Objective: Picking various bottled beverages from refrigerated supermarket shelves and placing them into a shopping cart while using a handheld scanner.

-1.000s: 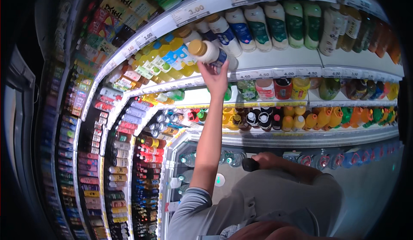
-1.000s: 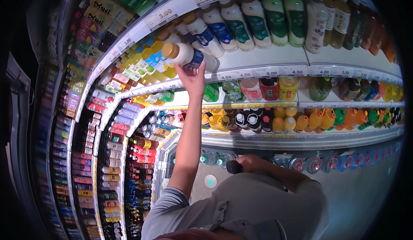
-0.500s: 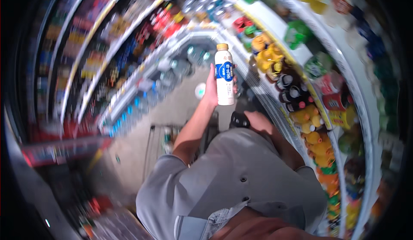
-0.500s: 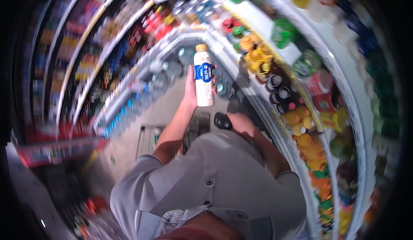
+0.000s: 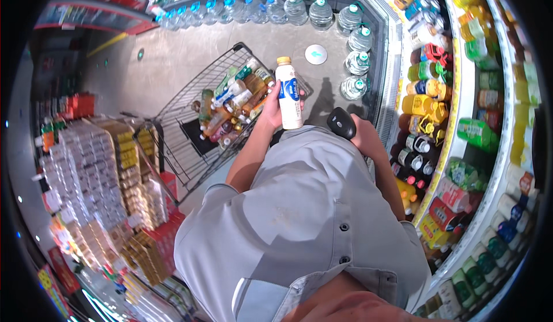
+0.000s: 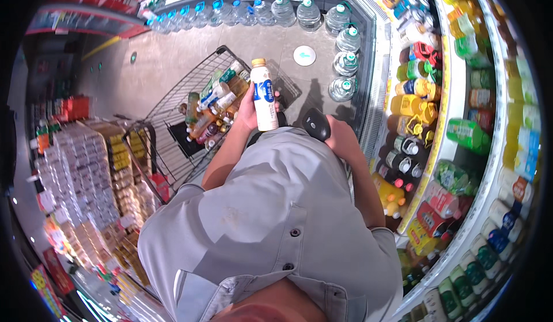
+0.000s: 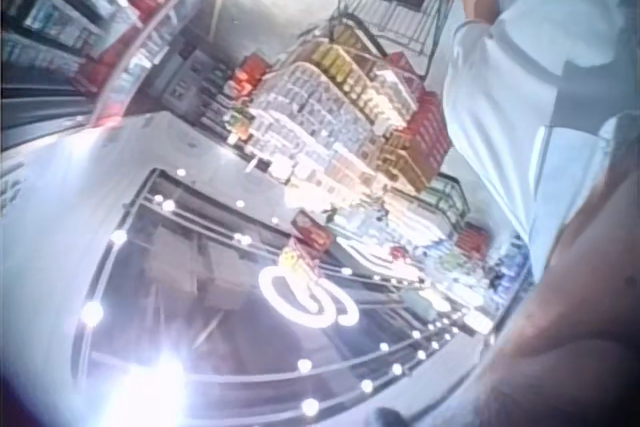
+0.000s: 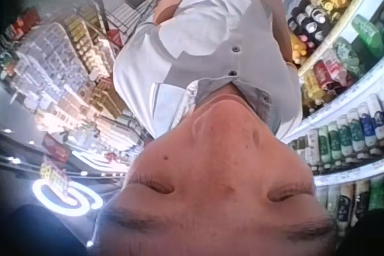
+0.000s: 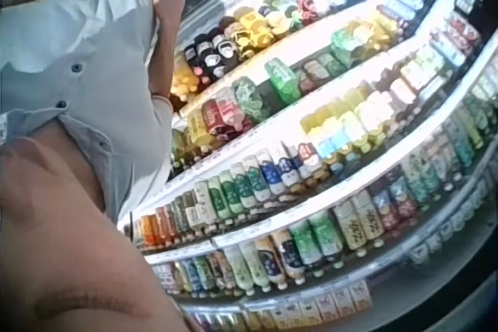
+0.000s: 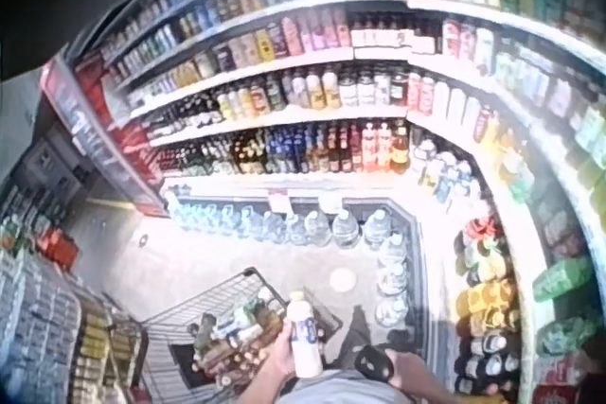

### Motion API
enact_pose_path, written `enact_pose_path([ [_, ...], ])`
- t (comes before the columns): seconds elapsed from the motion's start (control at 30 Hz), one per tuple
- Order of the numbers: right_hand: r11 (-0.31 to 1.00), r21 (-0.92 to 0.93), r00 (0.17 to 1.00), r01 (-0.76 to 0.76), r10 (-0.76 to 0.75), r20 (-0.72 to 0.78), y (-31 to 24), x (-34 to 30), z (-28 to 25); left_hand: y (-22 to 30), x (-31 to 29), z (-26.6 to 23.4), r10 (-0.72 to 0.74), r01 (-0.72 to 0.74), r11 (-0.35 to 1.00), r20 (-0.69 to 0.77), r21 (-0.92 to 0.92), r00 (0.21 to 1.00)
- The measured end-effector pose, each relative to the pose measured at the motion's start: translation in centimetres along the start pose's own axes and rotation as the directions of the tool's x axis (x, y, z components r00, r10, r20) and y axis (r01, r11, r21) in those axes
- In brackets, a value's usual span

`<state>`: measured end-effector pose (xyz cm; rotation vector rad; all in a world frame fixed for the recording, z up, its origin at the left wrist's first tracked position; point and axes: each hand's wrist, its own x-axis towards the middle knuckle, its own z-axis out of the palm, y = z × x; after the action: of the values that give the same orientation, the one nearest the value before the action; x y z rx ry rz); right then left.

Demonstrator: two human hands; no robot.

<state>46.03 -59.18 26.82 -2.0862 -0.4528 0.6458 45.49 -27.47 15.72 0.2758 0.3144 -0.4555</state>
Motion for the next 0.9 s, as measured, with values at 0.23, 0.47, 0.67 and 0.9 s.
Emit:
enact_pose_path([
  [0.23, 0.997, -0.06, 0.991, 0.048, -0.039, 0.13, -6.1, 4.5, 2.6, 2.4, -2.9, -0.7, 0.178, -0.178, 0.984, -0.013, -0.009, 0.984],
  [0.47, 0.994, -0.099, 0.979, 0.048, -0.027, 0.2, -10.1, 6.7, 6.1, 5.1, -4.5, -3.0, 0.236, -0.238, 0.971, -0.16, 0.002, 0.959],
  [0.67, 0.988, -0.157, 0.983, -0.002, 0.031, 0.183, -10.8, 7.3, 7.5, 6.7, -4.3, -4.8, 0.2, -0.198, 0.98, -0.159, 0.032, 0.967],
  [0.9, 0.988, -0.129, 0.982, -0.089, 0.109, 0.154, -10.9, 8.2, 9.6, 9.1, -2.1, -5.4, 0.25, -0.093, 0.902, -0.333, 0.421, 0.909],
])
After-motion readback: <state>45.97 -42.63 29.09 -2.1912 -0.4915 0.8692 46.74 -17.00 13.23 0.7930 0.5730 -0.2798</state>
